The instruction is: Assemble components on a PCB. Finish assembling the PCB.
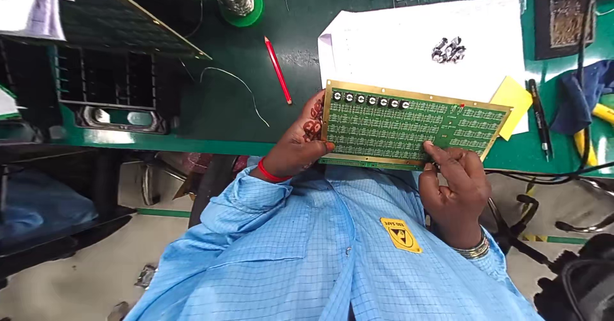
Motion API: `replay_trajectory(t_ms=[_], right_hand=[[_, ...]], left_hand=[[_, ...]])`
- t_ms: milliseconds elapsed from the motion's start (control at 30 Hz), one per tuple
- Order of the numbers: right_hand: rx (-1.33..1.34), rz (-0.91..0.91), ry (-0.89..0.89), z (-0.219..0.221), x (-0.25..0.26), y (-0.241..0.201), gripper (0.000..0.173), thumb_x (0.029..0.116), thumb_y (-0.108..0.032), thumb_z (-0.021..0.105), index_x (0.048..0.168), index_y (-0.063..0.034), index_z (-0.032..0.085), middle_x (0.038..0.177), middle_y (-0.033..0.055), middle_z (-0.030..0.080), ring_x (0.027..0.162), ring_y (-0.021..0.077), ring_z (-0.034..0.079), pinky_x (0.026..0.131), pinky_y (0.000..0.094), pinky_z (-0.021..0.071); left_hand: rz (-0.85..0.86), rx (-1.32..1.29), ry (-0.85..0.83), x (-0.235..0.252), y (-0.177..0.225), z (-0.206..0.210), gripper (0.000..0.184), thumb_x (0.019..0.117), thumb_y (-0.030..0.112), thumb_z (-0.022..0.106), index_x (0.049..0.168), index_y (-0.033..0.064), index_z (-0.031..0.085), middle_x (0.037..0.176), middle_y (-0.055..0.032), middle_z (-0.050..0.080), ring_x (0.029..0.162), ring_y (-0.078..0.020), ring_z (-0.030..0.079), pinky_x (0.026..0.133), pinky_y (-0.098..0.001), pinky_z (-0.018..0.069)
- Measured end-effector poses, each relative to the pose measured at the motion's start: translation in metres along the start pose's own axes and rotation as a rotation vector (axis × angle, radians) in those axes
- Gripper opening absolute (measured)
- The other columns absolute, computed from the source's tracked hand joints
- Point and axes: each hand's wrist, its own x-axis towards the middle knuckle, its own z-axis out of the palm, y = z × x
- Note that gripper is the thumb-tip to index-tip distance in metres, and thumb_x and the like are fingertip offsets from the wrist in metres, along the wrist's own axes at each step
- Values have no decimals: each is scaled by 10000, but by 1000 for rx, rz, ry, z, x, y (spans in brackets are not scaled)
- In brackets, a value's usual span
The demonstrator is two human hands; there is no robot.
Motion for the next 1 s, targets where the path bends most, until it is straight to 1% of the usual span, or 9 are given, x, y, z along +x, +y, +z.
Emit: replay_trajectory(t_ms=[233,433,567,700,833,1000], right_hand=[[-14,0,1,1,-1,-1,320,944,-104,540,1159,-47,770,873,150,626,787,200,575,684,277,461],[-12,-3,-6,0,2,-1,311,939,-96,542,1140,-30,769,870,155,626,777,202,582,664,279,468],[-10,-7,11,2,-2,-1,315,939,-98,541,1150,-39,767,873,151,625,797,205,582,688,284,470],[-16,-2,-4,0,2,-2,317,940,-99,539,1148,-33,768,869,154,630,787,213,581,678,296,463],[5,0,10,2,-3,-1,319,941,-97,544,1165,-41,764,871,145,616,799,204,575,693,289,465],[1,-3,9,1,1,-2,316,935,-101,541,1142,-38,771,860,144,622,786,196,578,681,279,466]], left_hand=[[4,6,5,0,0,0,830,820,-120,532,1540,112,192,1335,70,585,1147,-48,634,964,-254,562],[-6,35,30,1,1,1,834,812,-104,544,1543,114,206,1335,78,587,1141,-36,634,949,-241,565],[6,22,12,-1,-1,0,823,818,-114,540,1536,108,205,1335,72,583,1152,-48,631,960,-249,562],[6,12,14,1,1,1,825,809,-133,525,1533,118,217,1333,79,586,1149,-41,632,959,-246,562],[4,19,14,-1,-1,1,834,807,-135,534,1534,123,218,1331,85,589,1148,-41,634,957,-239,563],[-2,30,26,1,1,1,831,809,-123,538,1538,121,222,1330,83,594,1148,-43,635,956,-243,563]])
